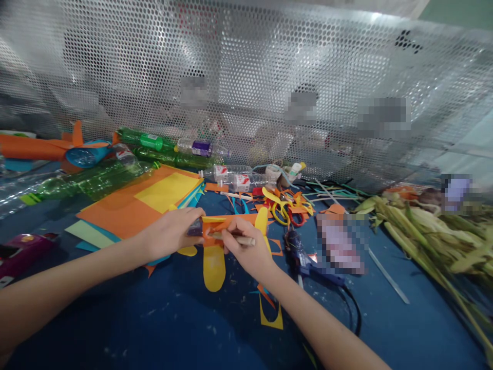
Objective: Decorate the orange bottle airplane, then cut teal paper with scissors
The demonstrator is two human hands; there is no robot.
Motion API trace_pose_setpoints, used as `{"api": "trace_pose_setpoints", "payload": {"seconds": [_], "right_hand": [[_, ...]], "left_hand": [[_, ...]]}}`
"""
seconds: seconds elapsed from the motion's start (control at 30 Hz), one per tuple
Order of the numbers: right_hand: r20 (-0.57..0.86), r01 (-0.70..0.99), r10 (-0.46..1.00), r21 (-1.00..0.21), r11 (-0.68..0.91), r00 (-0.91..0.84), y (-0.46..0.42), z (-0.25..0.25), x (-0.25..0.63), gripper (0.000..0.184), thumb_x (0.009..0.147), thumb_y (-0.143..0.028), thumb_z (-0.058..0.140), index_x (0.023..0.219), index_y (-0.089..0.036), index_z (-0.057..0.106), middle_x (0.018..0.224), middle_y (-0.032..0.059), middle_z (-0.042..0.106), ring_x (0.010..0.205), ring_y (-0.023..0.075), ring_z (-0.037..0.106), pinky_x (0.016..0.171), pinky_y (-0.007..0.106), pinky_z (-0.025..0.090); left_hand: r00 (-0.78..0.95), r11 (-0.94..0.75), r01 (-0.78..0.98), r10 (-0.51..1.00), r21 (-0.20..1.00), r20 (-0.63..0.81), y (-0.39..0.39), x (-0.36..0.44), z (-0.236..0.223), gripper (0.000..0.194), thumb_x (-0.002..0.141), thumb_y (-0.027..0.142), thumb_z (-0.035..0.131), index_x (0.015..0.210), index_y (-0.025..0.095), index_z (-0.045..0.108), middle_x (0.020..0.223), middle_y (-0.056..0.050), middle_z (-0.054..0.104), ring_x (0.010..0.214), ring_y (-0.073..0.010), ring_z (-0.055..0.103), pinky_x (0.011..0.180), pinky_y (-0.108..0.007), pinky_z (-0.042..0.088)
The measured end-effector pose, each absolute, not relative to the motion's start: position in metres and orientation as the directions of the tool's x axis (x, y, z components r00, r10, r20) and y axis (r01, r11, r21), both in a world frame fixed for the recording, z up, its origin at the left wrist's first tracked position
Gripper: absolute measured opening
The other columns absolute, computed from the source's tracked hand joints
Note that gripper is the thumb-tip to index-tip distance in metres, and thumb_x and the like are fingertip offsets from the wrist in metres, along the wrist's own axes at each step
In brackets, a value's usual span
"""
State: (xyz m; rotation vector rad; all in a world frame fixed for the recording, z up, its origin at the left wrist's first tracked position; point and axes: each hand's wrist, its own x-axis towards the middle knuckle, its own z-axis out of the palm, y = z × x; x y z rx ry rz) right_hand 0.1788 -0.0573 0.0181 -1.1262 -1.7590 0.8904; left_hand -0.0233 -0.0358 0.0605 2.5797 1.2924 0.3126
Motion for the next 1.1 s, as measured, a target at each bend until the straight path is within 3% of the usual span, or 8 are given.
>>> {"api": "trace_pose_setpoints", "payload": {"seconds": [1.1], "right_hand": [[0.265, 0.366, 0.94, -0.87, 0.33, -0.216, -0.0574, 0.0203, 0.1807, 0.018, 0.085, -0.025, 0.05, 0.069, -0.023, 0.041, 0.049, -0.0054, 0.055, 0.044, 0.0112, 0.051, 0.048, 0.023, 0.038]], "left_hand": [[0.584, -0.579, 0.754, 0.807, 0.31, 0.086, -0.0348, -0.0235, 0.0587, 0.022, 0.078, 0.029, 0.062, 0.087, 0.017, 0.046, 0.084, -0.004, 0.055, 0.078, -0.0204, 0.053, 0.061, -0.029, 0.035]]}}
